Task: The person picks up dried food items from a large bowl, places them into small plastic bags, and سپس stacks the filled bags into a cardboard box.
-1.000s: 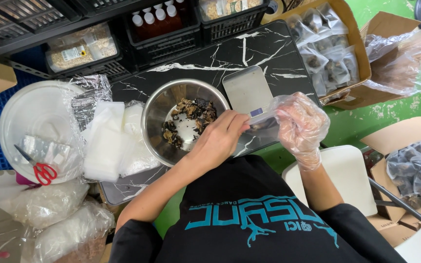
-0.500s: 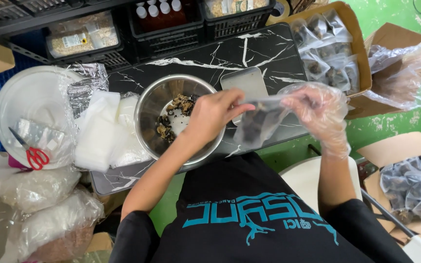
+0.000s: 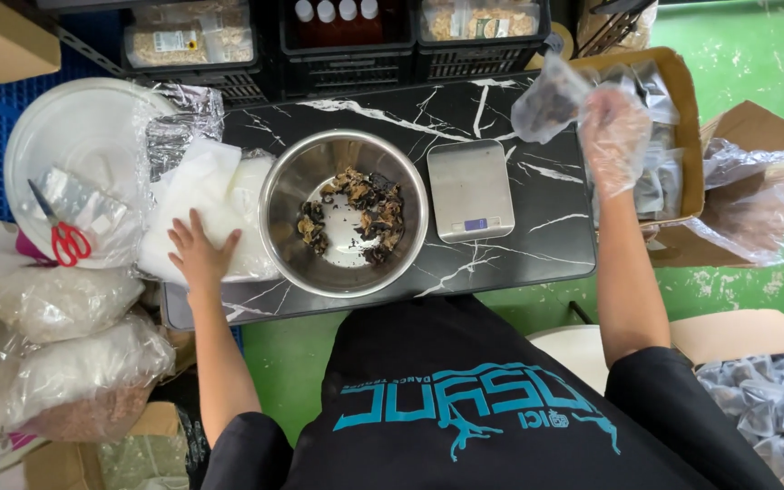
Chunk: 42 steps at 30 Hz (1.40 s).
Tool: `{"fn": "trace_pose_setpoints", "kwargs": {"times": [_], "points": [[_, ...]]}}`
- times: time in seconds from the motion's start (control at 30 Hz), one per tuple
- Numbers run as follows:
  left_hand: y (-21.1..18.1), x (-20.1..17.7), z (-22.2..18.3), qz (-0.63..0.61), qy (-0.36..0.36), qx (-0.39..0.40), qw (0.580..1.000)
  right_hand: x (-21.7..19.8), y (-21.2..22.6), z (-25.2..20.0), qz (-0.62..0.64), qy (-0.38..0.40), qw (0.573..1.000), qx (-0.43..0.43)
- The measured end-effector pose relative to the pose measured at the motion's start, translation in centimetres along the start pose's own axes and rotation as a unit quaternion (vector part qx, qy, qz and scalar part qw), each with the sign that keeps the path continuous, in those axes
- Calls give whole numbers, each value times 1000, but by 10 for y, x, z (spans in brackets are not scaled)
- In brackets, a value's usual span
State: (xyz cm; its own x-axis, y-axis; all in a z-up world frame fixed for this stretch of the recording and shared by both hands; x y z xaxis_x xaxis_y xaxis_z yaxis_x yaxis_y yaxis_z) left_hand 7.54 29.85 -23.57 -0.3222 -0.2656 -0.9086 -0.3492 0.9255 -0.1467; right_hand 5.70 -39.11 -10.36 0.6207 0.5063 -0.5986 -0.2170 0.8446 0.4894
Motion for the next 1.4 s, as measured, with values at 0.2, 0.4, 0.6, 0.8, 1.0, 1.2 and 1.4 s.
{"fn": "trace_pose_setpoints", "kwargs": {"times": [0.2, 0.4, 0.6, 0.8, 1.0, 1.2, 1.4], "points": [[5, 13, -7, -17, -264, 81, 961, 6, -16, -13, -97, 99, 978, 154], [-11, -42, -28, -214, -392, 116, 887, -34, 69, 10, -146, 25, 986, 74], [-155, -93, -80, -356, -366, 220, 831, 9, 222, 17, 78, 50, 995, 22], [-260, -101, -147, -492, -134, 371, 776, 107, 268, -25, 439, 136, 884, 83], [-257, -121, -176, -286, -204, 424, 835, 97, 273, -18, 525, 86, 829, 171], [-255, -101, -166, -424, -171, 368, 809, 58, 326, 7, 301, 97, 947, -53], [-242, -99, -156, -489, -74, 296, 817, 65, 311, 0, 421, 192, 883, -75]]}}
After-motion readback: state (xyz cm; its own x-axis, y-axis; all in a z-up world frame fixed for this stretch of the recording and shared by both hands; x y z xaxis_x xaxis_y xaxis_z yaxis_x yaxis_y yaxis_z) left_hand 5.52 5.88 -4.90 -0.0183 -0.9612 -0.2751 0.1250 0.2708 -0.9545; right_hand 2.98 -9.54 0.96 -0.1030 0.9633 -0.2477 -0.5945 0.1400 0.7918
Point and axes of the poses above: each hand's wrist, its own z-axis towards the middle knuckle, its own x-axis out of the palm, y = z × x, the point moved 4 cm from there along z, towards the middle knuckle, and after that the axes turned 7 degrees about z, right-handed, at the moved point
